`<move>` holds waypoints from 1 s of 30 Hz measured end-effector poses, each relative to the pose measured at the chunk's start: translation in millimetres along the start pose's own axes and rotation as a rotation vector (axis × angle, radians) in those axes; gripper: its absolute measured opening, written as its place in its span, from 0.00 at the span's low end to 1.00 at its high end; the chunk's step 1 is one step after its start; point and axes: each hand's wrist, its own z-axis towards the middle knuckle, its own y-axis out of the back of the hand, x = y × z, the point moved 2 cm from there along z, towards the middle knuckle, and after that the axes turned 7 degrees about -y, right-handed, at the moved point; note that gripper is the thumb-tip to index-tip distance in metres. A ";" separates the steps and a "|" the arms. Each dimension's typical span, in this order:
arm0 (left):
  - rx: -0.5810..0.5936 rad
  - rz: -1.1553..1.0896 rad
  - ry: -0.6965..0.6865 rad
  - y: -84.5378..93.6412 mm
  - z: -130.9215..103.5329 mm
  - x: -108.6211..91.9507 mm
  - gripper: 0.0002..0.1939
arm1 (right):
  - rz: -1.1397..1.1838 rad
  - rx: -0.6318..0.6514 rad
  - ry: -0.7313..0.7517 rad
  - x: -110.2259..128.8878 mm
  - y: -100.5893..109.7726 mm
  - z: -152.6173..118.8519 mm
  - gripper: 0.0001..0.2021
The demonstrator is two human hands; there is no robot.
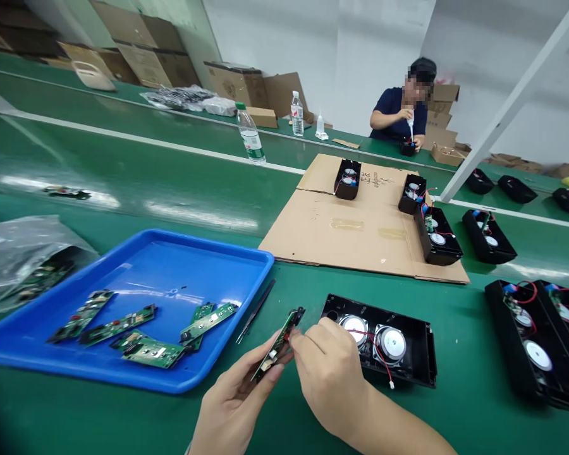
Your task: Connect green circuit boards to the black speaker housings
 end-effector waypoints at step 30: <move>0.279 -0.253 0.614 -7.6 17.6 7.2 0.26 | -0.210 0.408 -0.286 -84.9 62.0 -33.8 0.09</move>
